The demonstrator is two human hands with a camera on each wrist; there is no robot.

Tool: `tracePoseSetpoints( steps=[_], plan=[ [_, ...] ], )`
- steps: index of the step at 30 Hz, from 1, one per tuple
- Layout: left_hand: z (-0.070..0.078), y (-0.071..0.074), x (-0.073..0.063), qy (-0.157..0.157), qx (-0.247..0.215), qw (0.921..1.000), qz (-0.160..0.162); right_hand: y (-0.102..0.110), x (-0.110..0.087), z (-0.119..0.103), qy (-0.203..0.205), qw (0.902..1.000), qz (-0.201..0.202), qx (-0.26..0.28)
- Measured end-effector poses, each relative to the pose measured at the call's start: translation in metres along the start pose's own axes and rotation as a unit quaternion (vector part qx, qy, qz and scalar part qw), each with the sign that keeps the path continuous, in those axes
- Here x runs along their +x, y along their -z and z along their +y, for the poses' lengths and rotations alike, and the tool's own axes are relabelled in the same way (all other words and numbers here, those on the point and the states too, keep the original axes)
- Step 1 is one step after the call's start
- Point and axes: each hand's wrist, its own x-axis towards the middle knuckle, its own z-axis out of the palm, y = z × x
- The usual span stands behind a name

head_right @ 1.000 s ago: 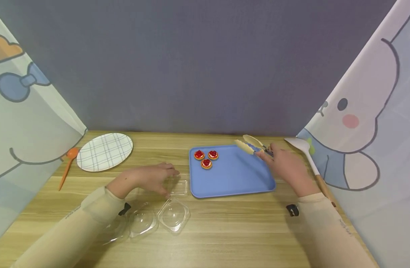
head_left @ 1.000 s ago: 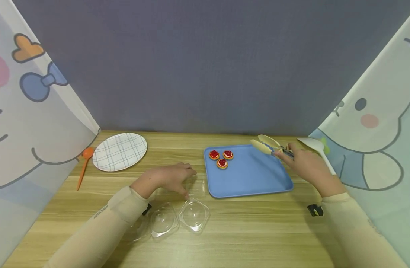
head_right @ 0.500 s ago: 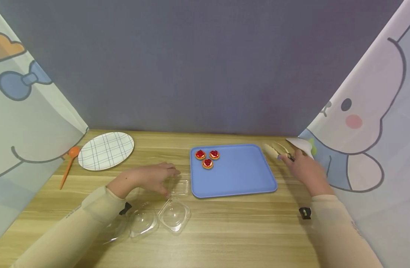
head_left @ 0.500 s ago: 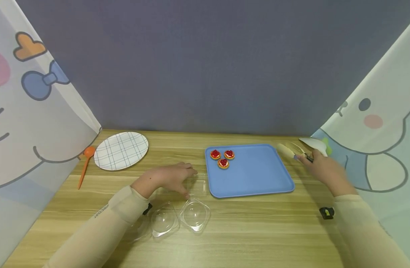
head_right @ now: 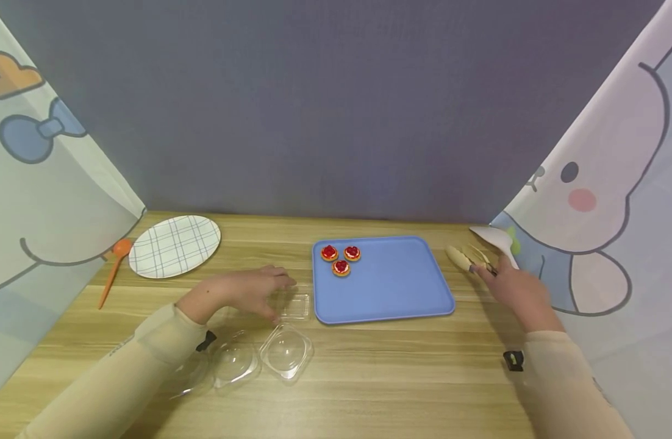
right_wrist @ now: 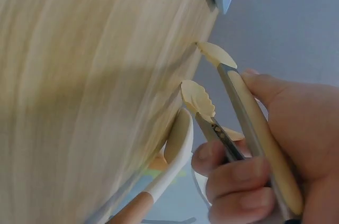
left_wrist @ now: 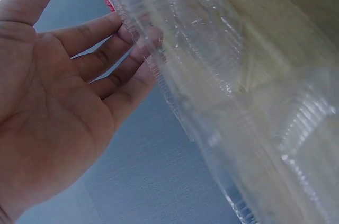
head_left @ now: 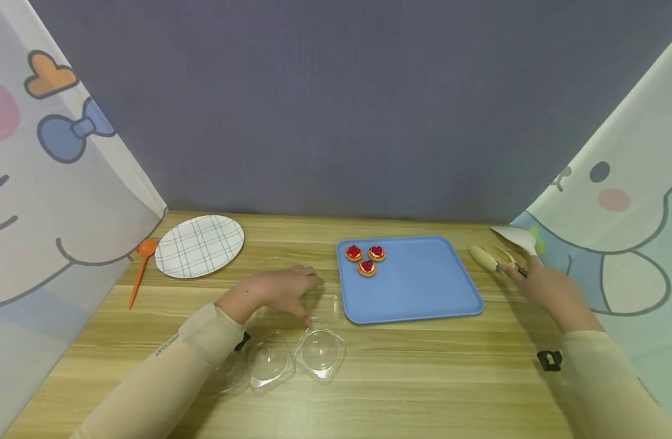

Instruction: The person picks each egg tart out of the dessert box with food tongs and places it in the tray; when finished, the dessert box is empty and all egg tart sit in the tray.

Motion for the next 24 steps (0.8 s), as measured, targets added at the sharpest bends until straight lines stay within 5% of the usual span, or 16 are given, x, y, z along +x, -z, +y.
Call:
tracePoseSetpoints(
  steps=[9, 24],
  plan=[
    [-0.0003, 0.0011, 0.0002, 0.003, 0.0, 1.0, -0.002, 0.0006, -0.0018, -0.0008, 0.007, 0.9968, -0.066, 0.045],
    [0.0006, 0.0025, -0.0002, 0.007, -0.005, 1.0, -0.004, -0.0084, 0.0037, 0.002, 0.041, 0.9965, -0.073, -0.005]
  ],
)
